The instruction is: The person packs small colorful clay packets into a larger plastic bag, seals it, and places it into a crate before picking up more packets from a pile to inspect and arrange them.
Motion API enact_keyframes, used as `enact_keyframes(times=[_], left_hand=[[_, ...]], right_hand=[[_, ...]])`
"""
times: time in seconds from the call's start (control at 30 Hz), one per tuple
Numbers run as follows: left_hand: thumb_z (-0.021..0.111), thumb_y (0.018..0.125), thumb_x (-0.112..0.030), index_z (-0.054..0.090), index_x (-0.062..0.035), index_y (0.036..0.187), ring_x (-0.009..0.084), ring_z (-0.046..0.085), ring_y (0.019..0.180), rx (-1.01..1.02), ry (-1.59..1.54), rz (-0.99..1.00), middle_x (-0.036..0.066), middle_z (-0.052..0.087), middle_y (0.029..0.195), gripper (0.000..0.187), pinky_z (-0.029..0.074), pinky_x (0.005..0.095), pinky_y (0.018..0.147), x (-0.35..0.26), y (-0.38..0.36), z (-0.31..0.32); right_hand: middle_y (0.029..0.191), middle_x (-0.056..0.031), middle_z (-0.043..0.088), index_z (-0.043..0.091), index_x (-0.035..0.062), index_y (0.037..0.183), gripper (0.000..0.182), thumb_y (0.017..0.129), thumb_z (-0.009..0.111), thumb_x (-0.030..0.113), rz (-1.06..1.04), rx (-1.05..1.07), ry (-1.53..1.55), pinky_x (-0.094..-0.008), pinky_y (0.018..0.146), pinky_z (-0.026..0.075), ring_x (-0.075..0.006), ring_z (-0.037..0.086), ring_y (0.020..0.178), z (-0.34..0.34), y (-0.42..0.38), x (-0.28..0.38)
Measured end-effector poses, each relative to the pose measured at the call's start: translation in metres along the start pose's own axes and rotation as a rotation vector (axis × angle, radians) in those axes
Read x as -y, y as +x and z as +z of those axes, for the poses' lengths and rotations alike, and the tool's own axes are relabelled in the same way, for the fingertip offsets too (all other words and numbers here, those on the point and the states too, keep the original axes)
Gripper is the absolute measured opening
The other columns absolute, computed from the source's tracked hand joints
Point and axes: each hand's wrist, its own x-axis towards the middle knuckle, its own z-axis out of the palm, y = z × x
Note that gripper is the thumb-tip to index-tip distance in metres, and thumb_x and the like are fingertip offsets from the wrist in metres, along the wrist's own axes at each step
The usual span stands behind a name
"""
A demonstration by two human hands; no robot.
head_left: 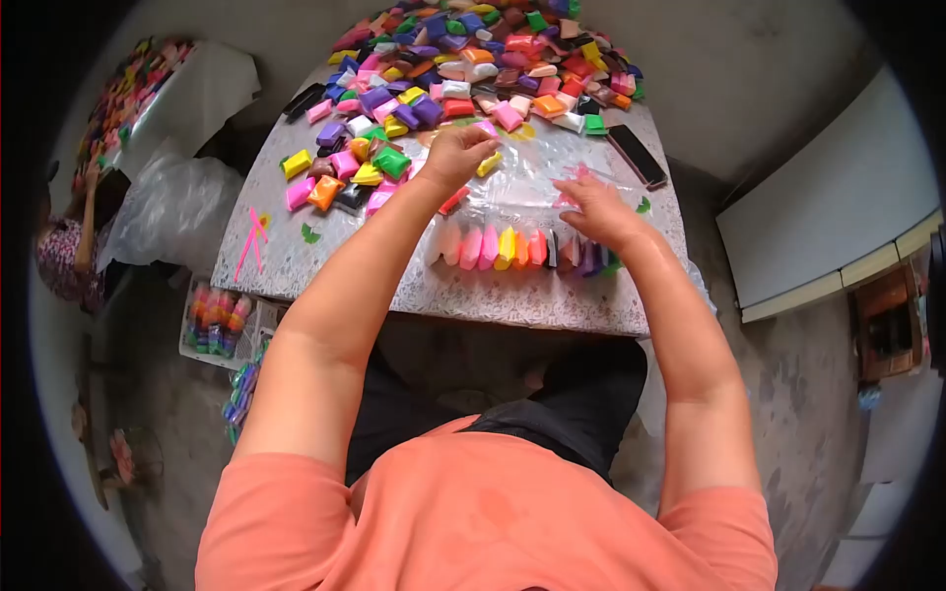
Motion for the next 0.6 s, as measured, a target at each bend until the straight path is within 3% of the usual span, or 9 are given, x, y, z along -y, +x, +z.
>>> enact_keyframes(times=[0.07, 0.17, 0.2, 0.3, 0.43, 0.47, 0.6], left_hand=[[0.072, 0.089, -0.019, 0.073, 0.0007, 0.099, 0.0082, 0.061, 0.079, -0.017, 0.143, 0.0, 0.002, 0.071, 0.088, 0.022, 0.049, 0.0248, 0.073, -0.012, -0.004, 0.006], [0.072, 0.089, -0.019, 0.072, 0.0017, 0.098, 0.0077, 0.06, 0.078, -0.043, 0.184, 0.019, 0.002, 0.071, 0.086, 0.022, 0.049, 0.0249, 0.072, -0.003, -0.002, 0.003], [0.072, 0.089, -0.019, 0.073, 0.0013, 0.099, 0.0077, 0.06, 0.079, -0.039, 0.184, 0.033, 0.002, 0.071, 0.086, 0.023, 0.049, 0.0249, 0.072, -0.005, -0.003, 0.004], [0.072, 0.089, -0.019, 0.072, 0.0011, 0.099, 0.0074, 0.061, 0.08, -0.056, 0.179, 0.046, 0.003, 0.071, 0.087, 0.022, 0.05, 0.025, 0.073, -0.004, -0.001, 0.003], [0.071, 0.09, -0.019, 0.072, 0.0014, 0.1, 0.0091, 0.064, 0.084, -0.015, 0.284, 0.074, 0.006, 0.072, 0.091, 0.023, 0.052, 0.026, 0.078, -0.005, 0.0, 0.0], [0.071, 0.09, -0.018, 0.071, 0.0015, 0.102, 0.0101, 0.065, 0.086, -0.004, 0.294, 0.064, 0.007, 0.072, 0.093, 0.023, 0.052, 0.0266, 0.079, -0.006, 0.0, 0.001], [0.069, 0.09, -0.014, 0.069, 0.0023, 0.106, 0.0144, 0.067, 0.092, 0.056, 0.254, 0.05, 0.01, 0.072, 0.099, 0.024, 0.053, 0.0284, 0.084, -0.005, -0.002, -0.002]], right_hand=[[0.133, -0.0172, 0.055, 0.056, 0.011, 0.132, 0.05, 0.085, 0.069, 0.017, -0.078, -0.123, -0.038, -0.0434, 0.11, 0.035, -0.03, 0.049, 0.127, -0.01, -0.007, 0.007], [0.129, -0.0172, 0.057, 0.058, 0.0085, 0.127, 0.042, 0.087, 0.067, 0.009, -0.217, -0.189, 0.297, -0.0373, 0.102, 0.043, -0.0324, 0.054, 0.121, -0.025, -0.01, 0.042], [0.125, -0.0169, 0.059, 0.059, 0.0056, 0.124, 0.038, 0.086, 0.066, 0.005, -0.287, -0.266, 0.307, -0.037, 0.094, 0.048, -0.0328, 0.058, 0.114, -0.029, -0.019, 0.058], [0.116, -0.0184, 0.062, 0.06, 0.0045, 0.121, 0.037, 0.084, 0.067, 0.007, -0.416, -0.319, 0.392, -0.04, 0.092, 0.049, -0.0356, 0.06, 0.108, -0.016, -0.033, 0.093], [0.127, -0.0187, 0.056, 0.055, 0.006, 0.129, 0.052, 0.081, 0.073, 0.012, -0.443, -0.193, 0.403, -0.0399, 0.097, 0.047, -0.0364, 0.056, 0.116, 0.002, -0.039, 0.122], [0.133, -0.019, 0.052, 0.052, 0.0064, 0.132, 0.063, 0.076, 0.078, 0.015, -0.41, -0.168, 0.382, -0.0403, 0.101, 0.045, -0.0369, 0.053, 0.12, 0.007, -0.036, 0.124], [0.133, -0.0199, 0.051, 0.046, 0.0073, 0.137, 0.077, 0.07, 0.083, 0.019, -0.403, -0.131, 0.355, -0.0419, 0.103, 0.044, -0.038, 0.052, 0.121, 0.008, -0.025, 0.137]])
